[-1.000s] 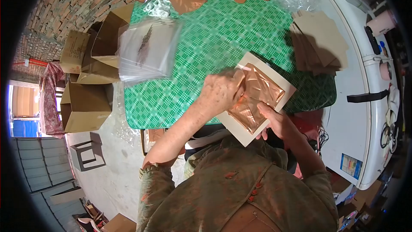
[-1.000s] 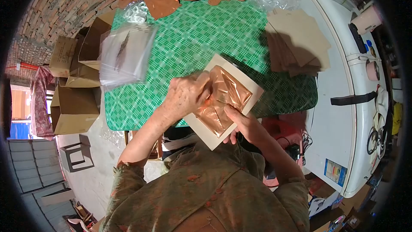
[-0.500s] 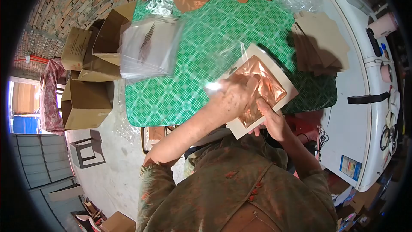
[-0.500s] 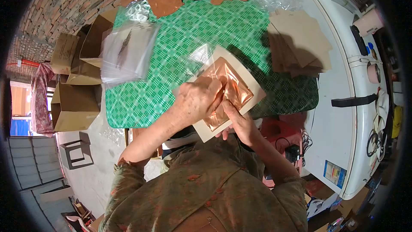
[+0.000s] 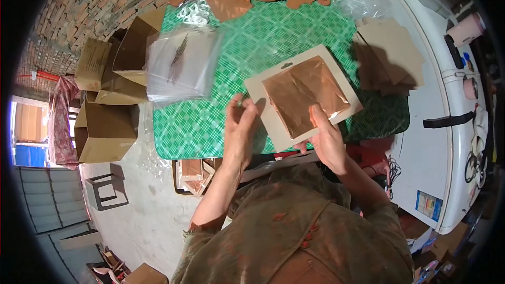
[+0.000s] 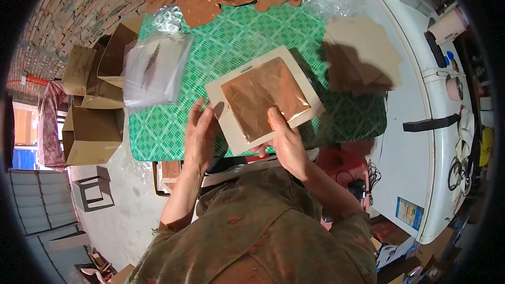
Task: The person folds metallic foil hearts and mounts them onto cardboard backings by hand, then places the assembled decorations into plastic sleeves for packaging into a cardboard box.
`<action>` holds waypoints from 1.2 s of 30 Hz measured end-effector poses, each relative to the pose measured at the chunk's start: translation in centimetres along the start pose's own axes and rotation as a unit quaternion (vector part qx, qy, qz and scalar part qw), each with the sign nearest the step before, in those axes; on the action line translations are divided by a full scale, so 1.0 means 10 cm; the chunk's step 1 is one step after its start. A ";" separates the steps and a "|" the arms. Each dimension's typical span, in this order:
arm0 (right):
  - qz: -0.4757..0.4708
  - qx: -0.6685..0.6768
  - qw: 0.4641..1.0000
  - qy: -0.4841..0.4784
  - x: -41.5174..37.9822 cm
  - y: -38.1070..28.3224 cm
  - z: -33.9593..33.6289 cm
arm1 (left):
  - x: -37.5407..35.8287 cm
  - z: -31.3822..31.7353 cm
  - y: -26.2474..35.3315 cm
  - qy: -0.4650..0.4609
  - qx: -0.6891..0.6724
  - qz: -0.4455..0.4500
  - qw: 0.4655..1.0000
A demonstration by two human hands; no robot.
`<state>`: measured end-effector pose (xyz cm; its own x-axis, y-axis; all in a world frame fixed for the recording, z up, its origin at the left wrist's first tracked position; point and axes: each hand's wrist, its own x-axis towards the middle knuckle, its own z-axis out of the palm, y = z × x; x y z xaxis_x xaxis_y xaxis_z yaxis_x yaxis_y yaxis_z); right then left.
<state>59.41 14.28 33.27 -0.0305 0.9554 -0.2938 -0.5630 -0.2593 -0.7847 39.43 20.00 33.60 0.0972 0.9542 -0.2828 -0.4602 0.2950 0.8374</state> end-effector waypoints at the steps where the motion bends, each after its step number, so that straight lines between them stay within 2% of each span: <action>1: 0.009 0.007 1.000 -0.007 0.06 0.01 0.05 | -0.07 0.06 0.06 -0.054 -0.052 -0.065 0.995; 2: 0.017 0.013 1.000 -0.013 0.11 0.02 0.06 | -0.11 0.09 0.09 -0.099 -0.066 -0.118 0.986; 3: 0.022 0.000 0.998 -0.063 0.16 0.03 0.06 | -0.12 0.07 0.02 -0.083 -0.021 -0.126 0.988; 4: 0.055 -0.004 0.997 -0.052 0.19 0.05 0.09 | -0.13 0.07 -0.03 -0.068 0.025 -0.133 0.988; 6: 0.118 -0.014 0.992 -0.053 0.20 -0.01 0.15 | -0.10 0.11 -0.03 -0.046 0.010 -0.121 0.992; 8: 0.184 0.032 0.966 -0.180 0.25 0.03 -0.04 | -0.05 0.19 0.07 0.000 -0.032 -0.110 0.993; 10: 0.193 -0.140 0.947 -0.217 0.12 -0.34 0.01 | 0.06 0.08 0.11 -0.008 -0.044 -0.089 0.995; 11: 0.158 -0.268 0.923 -0.225 0.11 -0.54 0.02 | 0.10 -0.01 0.11 -0.002 -0.041 -0.084 0.996; 12: 0.062 -0.370 0.906 -0.194 0.13 -0.71 -0.03 | 0.13 -0.03 0.14 0.006 -0.038 -0.078 0.996; 13: -0.079 -0.484 0.861 -0.136 0.18 -0.94 -0.10 | 0.14 -0.04 0.16 0.011 -0.042 -0.083 0.996; 14: -0.167 -0.509 0.843 -0.049 0.31 -1.17 -0.14 | 0.14 -0.06 0.18 0.017 -0.045 -0.088 0.995; 15: -0.311 -0.595 0.741 -0.005 0.63 -1.31 -0.43 | 0.14 -0.07 0.19 0.025 -0.047 -0.093 0.994; 16: -0.321 -0.572 0.750 0.091 0.81 -1.58 -0.42 | 0.12 -0.10 0.18 0.025 -0.051 -0.103 0.993; 17: -0.327 -0.669 0.644 0.174 1.06 -1.86 -0.52 | 0.10 -0.13 0.17 0.026 -0.054 -0.113 0.992; 19: -0.413 -0.774 0.472 0.093 1.63 -2.49 -0.88 | 0.08 -0.20 0.11 0.027 -0.066 -0.129 0.989; 21: -0.396 -0.813 0.398 0.153 2.24 -2.71 -1.23 | 0.04 -0.18 0.15 0.027 -0.075 -0.126 0.989; 24: -0.210 -0.912 0.292 0.199 2.68 -2.80 -1.29 | 0.04 -0.27 0.14 0.023 -0.075 -0.121 0.990; 27: -0.111 -0.907 0.366 0.179 2.69 -2.67 -1.16 | -0.01 -0.23 0.28 0.048 -0.066 -0.109 0.991; 30: -0.072 -0.901 0.392 0.170 2.83 -2.61 -1.23 | -0.01 -0.18 0.34 0.049 -0.067 -0.107 0.991; 33: -0.130 -0.885 0.399 0.204 2.90 -2.59 -1.35 | 0.01 -0.25 0.29 0.018 -0.077 -0.098 0.992; 35: -0.220 -0.876 0.367 0.224 2.93 -2.62 -1.47 | 0.03 -0.22 0.28 0.018 -0.079 -0.102 0.991; 36: -0.235 -0.878 0.353 0.223 2.95 -2.66 -1.52 | 0.03 -0.19 0.28 0.021 -0.080 -0.104 0.991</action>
<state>86.02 47.27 37.22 0.0801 0.9354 0.3445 0.9719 -0.1501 0.1814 36.48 21.06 34.98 0.1688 0.8699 -0.4635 -0.5690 0.4700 0.6748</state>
